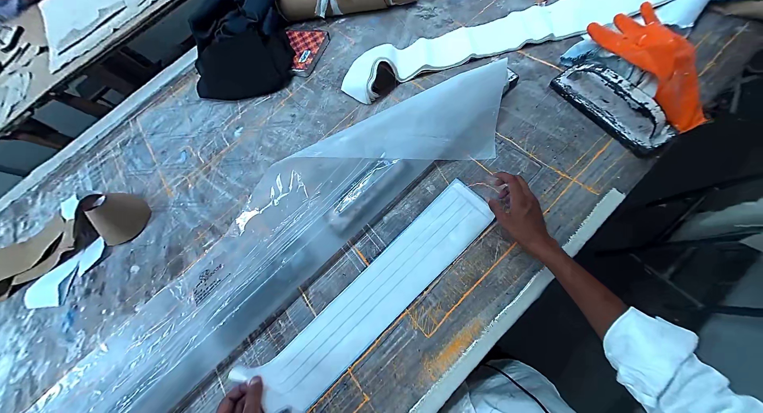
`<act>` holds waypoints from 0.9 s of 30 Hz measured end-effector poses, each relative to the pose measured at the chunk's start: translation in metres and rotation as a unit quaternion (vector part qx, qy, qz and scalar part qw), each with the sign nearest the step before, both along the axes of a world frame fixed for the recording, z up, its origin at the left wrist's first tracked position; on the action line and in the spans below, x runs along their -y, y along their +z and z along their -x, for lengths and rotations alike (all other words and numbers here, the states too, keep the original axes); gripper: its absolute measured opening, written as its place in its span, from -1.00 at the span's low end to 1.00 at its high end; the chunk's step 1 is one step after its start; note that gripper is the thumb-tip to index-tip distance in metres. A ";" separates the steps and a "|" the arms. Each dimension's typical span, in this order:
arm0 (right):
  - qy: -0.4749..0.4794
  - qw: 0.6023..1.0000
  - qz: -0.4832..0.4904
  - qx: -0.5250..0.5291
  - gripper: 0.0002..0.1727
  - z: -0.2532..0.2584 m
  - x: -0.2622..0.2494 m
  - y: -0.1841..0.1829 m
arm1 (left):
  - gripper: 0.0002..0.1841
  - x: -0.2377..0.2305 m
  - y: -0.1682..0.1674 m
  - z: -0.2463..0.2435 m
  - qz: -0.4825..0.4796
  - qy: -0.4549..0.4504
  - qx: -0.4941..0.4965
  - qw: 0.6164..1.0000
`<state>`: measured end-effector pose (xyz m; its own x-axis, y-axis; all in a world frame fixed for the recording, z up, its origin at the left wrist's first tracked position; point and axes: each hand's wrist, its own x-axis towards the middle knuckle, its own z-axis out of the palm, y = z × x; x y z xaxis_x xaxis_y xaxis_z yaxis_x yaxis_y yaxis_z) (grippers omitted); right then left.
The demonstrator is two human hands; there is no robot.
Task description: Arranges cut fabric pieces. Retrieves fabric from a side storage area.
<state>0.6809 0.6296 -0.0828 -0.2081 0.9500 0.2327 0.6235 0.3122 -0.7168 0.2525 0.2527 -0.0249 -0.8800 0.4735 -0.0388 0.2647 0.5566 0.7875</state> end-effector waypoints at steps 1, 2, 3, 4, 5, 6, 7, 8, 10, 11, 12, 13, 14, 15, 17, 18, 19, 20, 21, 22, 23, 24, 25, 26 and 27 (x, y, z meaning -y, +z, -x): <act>-0.012 1.000 0.001 -0.008 -0.50 -0.010 0.004 -0.001 | -0.88 -0.028 0.017 -0.021 -0.037 -0.051 0.008 0.998; -0.023 1.000 0.001 -0.016 -0.54 -0.020 0.009 -0.005 | -0.90 -0.060 0.032 -0.047 -0.058 -0.099 0.009 0.993; -0.035 0.999 -0.004 -0.026 -0.57 -0.028 0.011 -0.010 | -0.90 -0.094 0.043 -0.073 -0.075 -0.140 0.009 0.987; -0.046 0.998 -0.007 -0.043 -0.61 -0.034 0.013 -0.016 | -0.89 -0.127 0.051 -0.099 -0.082 -0.181 0.009 0.980; -0.057 0.996 -0.002 -0.061 -0.64 -0.037 0.013 -0.020 | -0.87 -0.159 0.055 -0.124 -0.080 -0.221 0.011 0.972; -0.066 0.995 0.003 -0.079 -0.65 -0.039 0.012 -0.021 | -0.84 -0.188 0.056 -0.146 -0.070 -0.260 0.017 0.963; -0.073 0.993 0.012 -0.091 -0.66 -0.039 0.010 -0.020 | -0.82 -0.215 0.055 -0.168 -0.054 -0.294 0.023 0.954; -0.079 0.992 0.023 -0.096 -0.67 -0.038 0.008 -0.019 | -0.79 -0.240 0.053 -0.189 -0.031 -0.324 0.021 0.945; -0.087 0.991 0.037 -0.097 -0.68 -0.037 0.005 -0.017 | -0.77 -0.289 0.040 -0.226 0.002 -0.353 0.015 0.936; -0.088 0.991 0.039 -0.096 -0.68 -0.038 0.004 -0.017 | -0.77 -0.310 0.031 -0.242 0.017 -0.358 0.017 0.934; -0.087 0.990 0.042 -0.098 -0.69 -0.038 0.004 -0.017 | -0.76 -0.327 0.021 -0.254 0.033 -0.362 0.021 0.931; -0.087 0.990 0.044 -0.103 -0.70 -0.038 0.004 -0.017 | -0.74 -0.340 0.013 -0.263 0.050 -0.365 0.026 0.929; -0.088 0.989 0.045 -0.107 -0.70 -0.038 0.005 -0.017 | -0.71 -0.346 0.007 -0.269 0.061 -0.367 0.032 0.928; -0.088 0.989 0.046 -0.110 -0.71 -0.038 0.005 -0.017 | -0.68 -0.346 0.003 -0.269 0.055 -0.373 0.036 0.926; -0.085 0.989 0.046 -0.113 -0.72 -0.039 0.004 -0.017 | -0.69 -0.329 0.002 -0.256 0.011 -0.393 0.017 0.919; -0.084 0.989 0.046 -0.114 -0.72 -0.040 0.003 -0.018 | -0.72 -0.312 0.003 -0.243 -0.005 -0.399 -0.012 0.917; -0.081 0.989 0.049 -0.113 -0.72 -0.040 0.004 -0.017 | -0.74 -0.289 0.003 -0.224 -0.010 -0.398 -0.045 0.916; -0.080 0.989 0.048 -0.112 -0.72 -0.039 0.005 -0.017 | -0.75 -0.263 0.001 -0.201 -0.005 -0.386 -0.072 0.920; -0.078 0.990 0.045 -0.109 -0.73 -0.039 0.004 -0.018 | -0.76 -0.237 -0.004 -0.177 0.002 -0.355 -0.092 0.930; -0.079 0.991 0.041 -0.104 -0.74 -0.039 0.003 -0.018 | -0.75 -0.212 -0.009 -0.155 0.025 -0.308 -0.108 0.945; -0.079 0.991 0.038 -0.100 -0.75 -0.039 0.003 -0.019 | -0.71 -0.188 -0.012 -0.138 0.066 -0.249 -0.118 0.959; -0.077 0.992 0.035 -0.097 -0.75 -0.039 0.003 -0.019 | -0.64 -0.168 -0.012 -0.126 0.125 -0.194 -0.121 0.965; -0.074 0.992 0.031 -0.095 -0.74 -0.039 0.003 -0.020 | -0.55 -0.152 -0.013 -0.119 0.183 -0.155 -0.113 0.964; -0.073 0.992 0.026 -0.095 -0.74 -0.039 0.004 -0.019 | -0.47 -0.143 -0.013 -0.117 0.235 -0.132 -0.096 0.958; -0.070 0.992 0.024 -0.100 -0.74 -0.038 0.007 -0.018 | -0.41 -0.137 -0.016 -0.118 0.274 -0.124 -0.083 0.950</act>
